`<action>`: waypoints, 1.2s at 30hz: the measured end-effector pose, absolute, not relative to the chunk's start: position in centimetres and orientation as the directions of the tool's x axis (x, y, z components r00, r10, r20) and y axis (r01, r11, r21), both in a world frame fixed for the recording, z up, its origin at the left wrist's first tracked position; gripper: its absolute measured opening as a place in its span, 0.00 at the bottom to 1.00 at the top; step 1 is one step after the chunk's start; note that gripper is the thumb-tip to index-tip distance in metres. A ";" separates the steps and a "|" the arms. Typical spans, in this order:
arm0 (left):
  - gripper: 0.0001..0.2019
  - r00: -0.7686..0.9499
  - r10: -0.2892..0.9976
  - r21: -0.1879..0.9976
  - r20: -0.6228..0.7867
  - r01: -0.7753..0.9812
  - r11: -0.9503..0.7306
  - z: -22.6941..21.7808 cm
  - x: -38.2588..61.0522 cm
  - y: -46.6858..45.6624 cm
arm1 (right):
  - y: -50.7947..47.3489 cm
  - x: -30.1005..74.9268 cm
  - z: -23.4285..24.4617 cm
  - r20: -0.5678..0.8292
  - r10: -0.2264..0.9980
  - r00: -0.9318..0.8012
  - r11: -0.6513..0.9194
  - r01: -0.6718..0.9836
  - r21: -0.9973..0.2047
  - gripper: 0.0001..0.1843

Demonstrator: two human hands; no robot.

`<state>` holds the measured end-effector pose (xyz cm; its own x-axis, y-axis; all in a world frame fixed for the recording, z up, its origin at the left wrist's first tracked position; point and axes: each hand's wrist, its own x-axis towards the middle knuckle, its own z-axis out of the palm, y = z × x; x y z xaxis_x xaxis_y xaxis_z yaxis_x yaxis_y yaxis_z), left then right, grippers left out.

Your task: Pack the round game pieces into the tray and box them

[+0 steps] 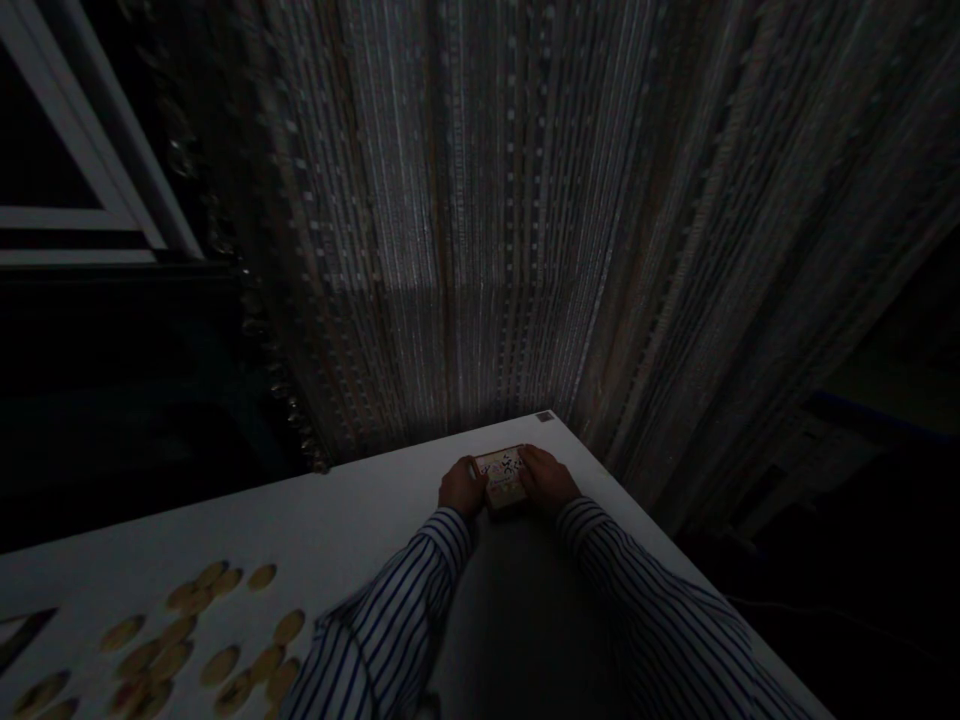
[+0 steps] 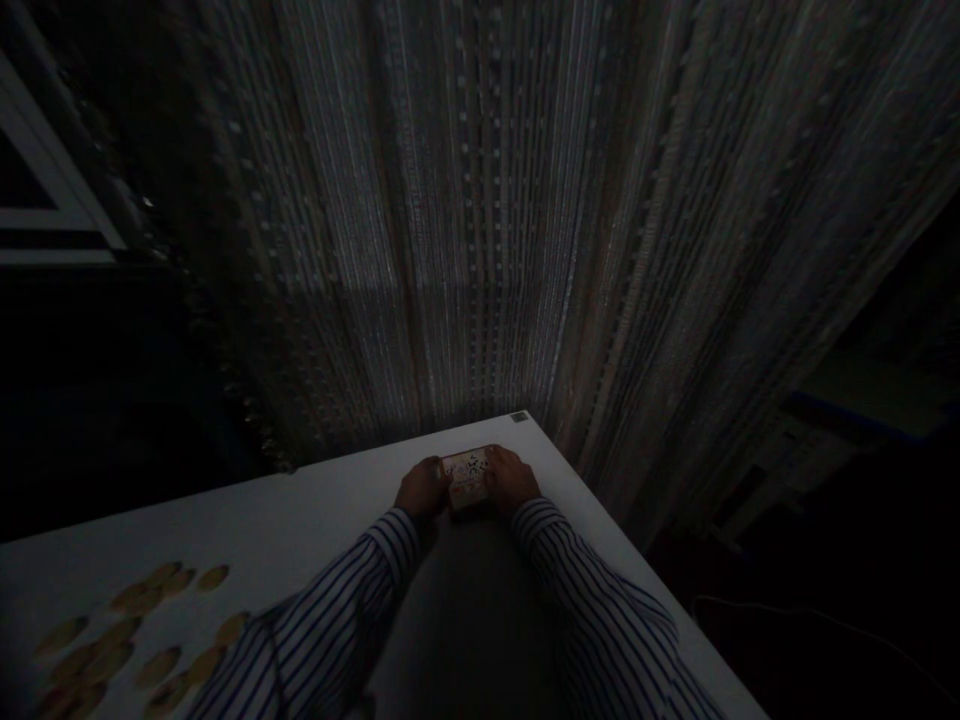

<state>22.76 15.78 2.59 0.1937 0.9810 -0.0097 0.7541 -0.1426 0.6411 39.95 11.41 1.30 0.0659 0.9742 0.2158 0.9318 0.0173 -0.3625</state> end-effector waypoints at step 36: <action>0.32 0.687 0.697 0.423 0.205 0.580 -0.696 -0.5 20.5 13.7 | 9.3 43.5 -3.3 0.323 0.904 -0.281 0.380 0.874 -0.303 0.29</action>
<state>20.48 13.71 -0.49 0.6867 0.6975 0.2049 0.5803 -0.6957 0.4233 43.47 9.34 -3.29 -0.2808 0.9038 0.3230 0.8742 0.3798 -0.3026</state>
